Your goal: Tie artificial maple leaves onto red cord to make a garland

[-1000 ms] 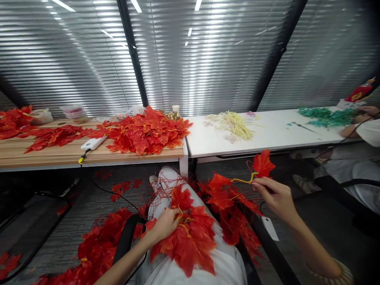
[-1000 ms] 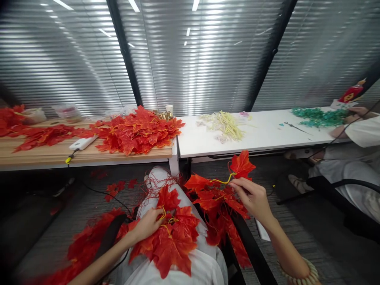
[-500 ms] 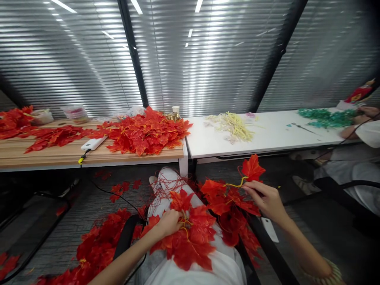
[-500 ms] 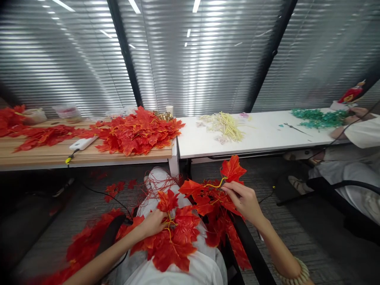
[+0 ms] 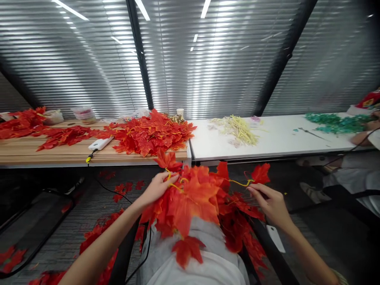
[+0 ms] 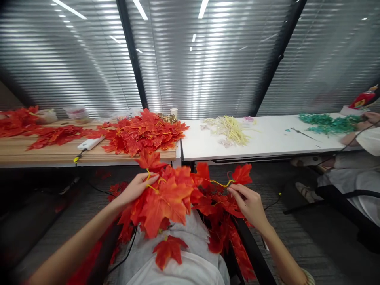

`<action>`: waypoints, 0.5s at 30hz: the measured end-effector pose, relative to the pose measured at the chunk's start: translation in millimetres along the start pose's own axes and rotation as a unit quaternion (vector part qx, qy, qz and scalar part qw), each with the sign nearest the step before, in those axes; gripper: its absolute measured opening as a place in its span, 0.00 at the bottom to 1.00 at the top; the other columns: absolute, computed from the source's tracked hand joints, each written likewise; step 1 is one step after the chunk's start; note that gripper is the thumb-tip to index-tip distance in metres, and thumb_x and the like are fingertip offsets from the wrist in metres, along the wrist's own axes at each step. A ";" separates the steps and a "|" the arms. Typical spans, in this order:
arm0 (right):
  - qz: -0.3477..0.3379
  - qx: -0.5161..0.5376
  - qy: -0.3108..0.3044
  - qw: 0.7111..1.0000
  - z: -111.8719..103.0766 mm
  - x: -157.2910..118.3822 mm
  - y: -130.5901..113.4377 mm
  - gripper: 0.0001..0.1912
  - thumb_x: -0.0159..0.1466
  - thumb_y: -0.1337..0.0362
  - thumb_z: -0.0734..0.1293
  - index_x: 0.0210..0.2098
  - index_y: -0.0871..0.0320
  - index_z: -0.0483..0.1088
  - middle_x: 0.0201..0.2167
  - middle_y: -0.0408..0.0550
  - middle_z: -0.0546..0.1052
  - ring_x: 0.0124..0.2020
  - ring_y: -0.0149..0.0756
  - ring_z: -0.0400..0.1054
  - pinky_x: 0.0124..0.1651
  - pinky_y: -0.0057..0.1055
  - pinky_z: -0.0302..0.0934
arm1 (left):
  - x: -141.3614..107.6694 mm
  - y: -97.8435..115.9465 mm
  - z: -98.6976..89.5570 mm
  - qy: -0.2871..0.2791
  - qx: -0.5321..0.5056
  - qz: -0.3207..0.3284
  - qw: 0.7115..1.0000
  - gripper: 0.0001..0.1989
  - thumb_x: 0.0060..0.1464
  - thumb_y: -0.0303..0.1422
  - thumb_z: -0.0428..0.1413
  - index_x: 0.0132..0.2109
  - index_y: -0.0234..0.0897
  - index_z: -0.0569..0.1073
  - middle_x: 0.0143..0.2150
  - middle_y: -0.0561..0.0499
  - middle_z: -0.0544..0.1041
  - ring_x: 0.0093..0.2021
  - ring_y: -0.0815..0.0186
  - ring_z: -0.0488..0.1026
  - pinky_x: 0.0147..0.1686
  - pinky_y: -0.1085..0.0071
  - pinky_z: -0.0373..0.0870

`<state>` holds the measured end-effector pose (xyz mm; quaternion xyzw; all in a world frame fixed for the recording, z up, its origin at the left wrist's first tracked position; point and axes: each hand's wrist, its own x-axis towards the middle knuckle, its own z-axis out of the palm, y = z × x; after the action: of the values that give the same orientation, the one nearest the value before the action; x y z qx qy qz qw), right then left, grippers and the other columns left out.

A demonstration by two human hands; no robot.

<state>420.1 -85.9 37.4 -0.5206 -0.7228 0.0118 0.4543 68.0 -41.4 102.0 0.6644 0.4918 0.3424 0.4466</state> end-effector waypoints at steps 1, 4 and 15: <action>0.009 0.001 0.002 1.000 1.0 -0.5 1.8 0.10 0.60 0.60 0.63 0.31 0.60 0.72 0.27 0.48 0.76 0.25 0.32 0.69 0.29 0.25 0.64 | 4.9 9.2 -7.2 0.018 -0.044 -0.012 0.999 0.19 0.49 0.47 0.52 0.31 0.31 0.70 0.26 0.54 0.69 0.26 0.69 0.64 0.27 0.76 0.59; 0.034 0.004 -0.002 0.999 4.6 -2.6 6.8 0.11 0.59 0.59 0.63 0.31 0.60 0.72 0.25 0.46 0.75 0.22 0.31 0.68 0.26 0.24 0.62 | 18.6 29.5 -23.8 0.064 -0.140 -0.023 0.988 0.19 0.46 0.46 0.55 0.35 0.31 0.70 0.28 0.53 0.70 0.27 0.69 0.66 0.28 0.76 0.61; 0.060 0.015 -0.013 0.998 14.4 -6.7 16.2 0.12 0.59 0.58 0.63 0.30 0.60 0.72 0.22 0.45 0.74 0.22 0.31 0.68 0.26 0.23 0.62 | -41.4 -70.8 33.8 -0.277 0.104 -0.044 0.954 0.21 0.50 0.48 0.50 0.24 0.34 0.71 0.25 0.52 0.70 0.28 0.68 0.65 0.29 0.75 0.62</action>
<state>422.8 -77.1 16.7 -0.5555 -0.6962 0.0568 0.4510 61.9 -81.5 23.0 0.7535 0.4103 0.0720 0.5086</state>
